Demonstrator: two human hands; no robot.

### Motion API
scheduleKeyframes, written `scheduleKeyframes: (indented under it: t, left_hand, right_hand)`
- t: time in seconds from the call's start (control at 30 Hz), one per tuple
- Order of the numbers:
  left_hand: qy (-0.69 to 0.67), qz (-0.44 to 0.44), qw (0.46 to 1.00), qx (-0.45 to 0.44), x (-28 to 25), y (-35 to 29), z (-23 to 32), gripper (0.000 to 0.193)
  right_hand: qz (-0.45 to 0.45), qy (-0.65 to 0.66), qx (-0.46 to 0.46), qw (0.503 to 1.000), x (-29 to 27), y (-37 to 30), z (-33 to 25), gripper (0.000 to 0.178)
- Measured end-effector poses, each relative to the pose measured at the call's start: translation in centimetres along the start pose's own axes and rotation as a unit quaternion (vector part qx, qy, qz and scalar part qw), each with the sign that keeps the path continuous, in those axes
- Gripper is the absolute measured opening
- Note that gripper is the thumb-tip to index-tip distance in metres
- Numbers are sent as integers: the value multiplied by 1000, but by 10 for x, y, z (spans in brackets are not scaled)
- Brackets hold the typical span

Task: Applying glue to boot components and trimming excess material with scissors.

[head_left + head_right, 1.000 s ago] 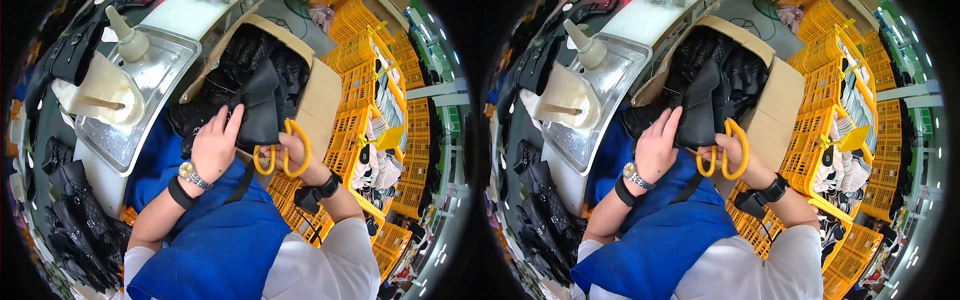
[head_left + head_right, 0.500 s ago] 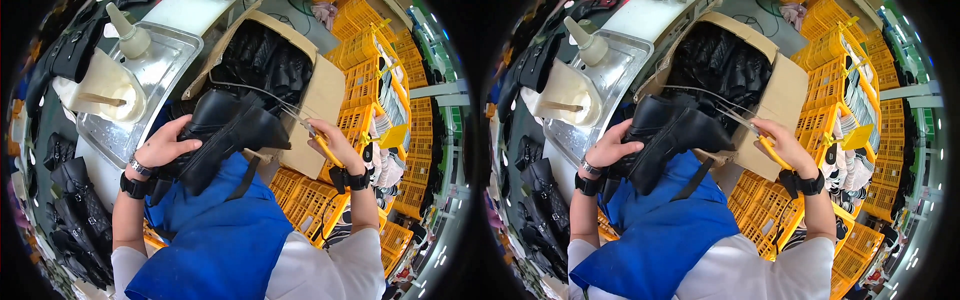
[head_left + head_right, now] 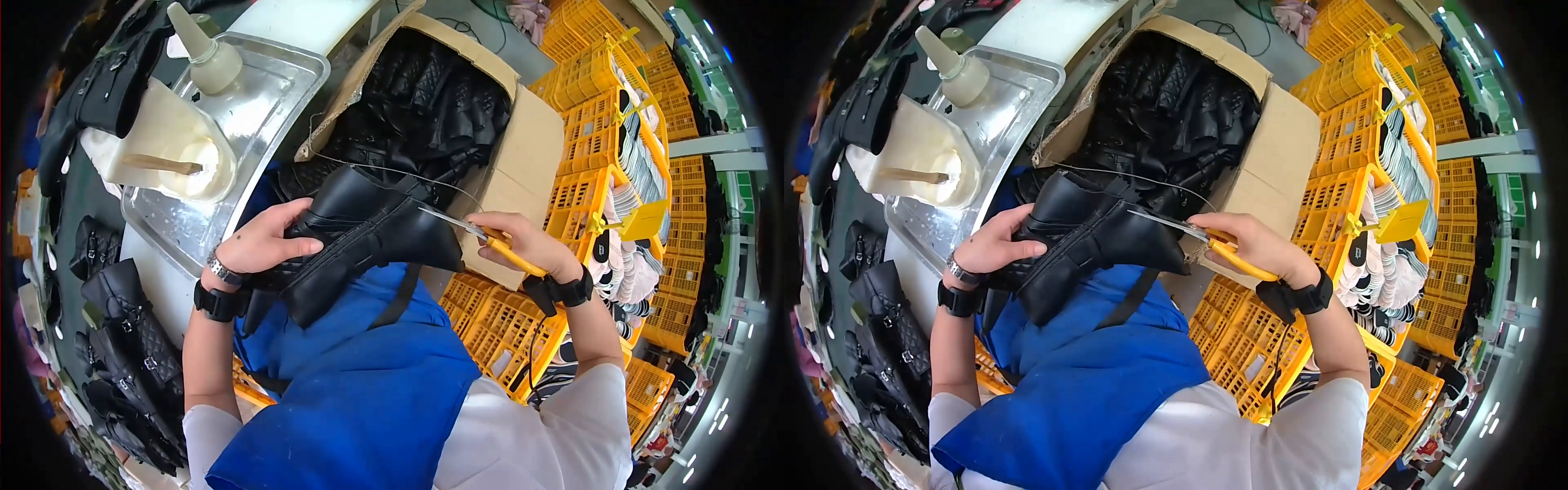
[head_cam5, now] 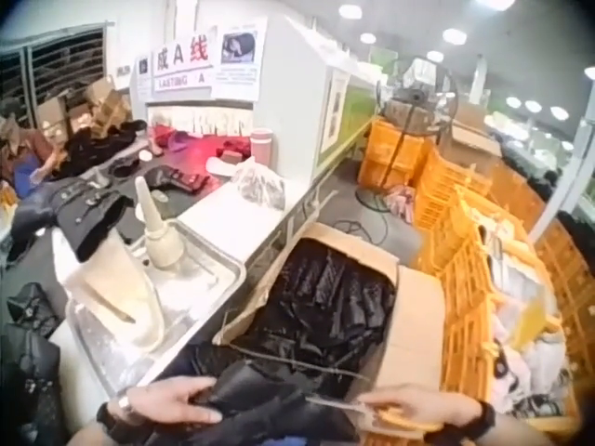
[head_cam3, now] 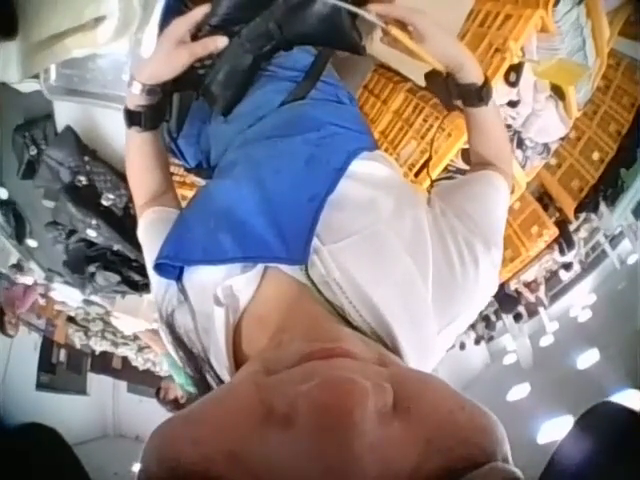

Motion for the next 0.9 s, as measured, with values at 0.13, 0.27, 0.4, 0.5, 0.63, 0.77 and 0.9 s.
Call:
scheduleKeyframes:
  t: [0.13, 0.27, 0.4, 0.5, 0.63, 0.77, 0.9]
  left_hand:
    - [-9, -10, 1000, -9, -1, 2, -1, 50]
    - [-25, -34, 999, -12, -1, 2, -2, 50]
    - [0, -35, 999, -8, -2, 3, -4, 50]
    - [7, -28, 999, -19, -3, 5, -7, 51]
    - [16, -25, 1000, -9, -4, 8, -13, 52]
    - [0, -42, 999, -4, -2, 7, -6, 51]
    - [-8, -46, 999, -8, 0, 9, -5, 50]
  right_hand:
    - [26, 38, 1, 999, 10, 0, 5, 49]
    - [27, 19, -14, 999, 9, 2, 6, 49]
    - [1, 39, 42, 998, 6, 0, 8, 49]
    - [9, 41, 11, 999, 12, 1, 5, 47]
    - [12, 42, 7, 999, 16, 4, 6, 46]
    - [12, 78, 18, 997, 23, 5, 9, 45]
    - [31, 165, 49, 985, 28, -1, 14, 43]
Point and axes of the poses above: each hand's wrist, its own y-axis towards the middle knuckle, its own x-axis out of the palm, z = x × y, the point moved 4 cm from there along y, towards the middle knuckle, and after that the axes turned 14 degrees about -x, right-handed, at the moved point
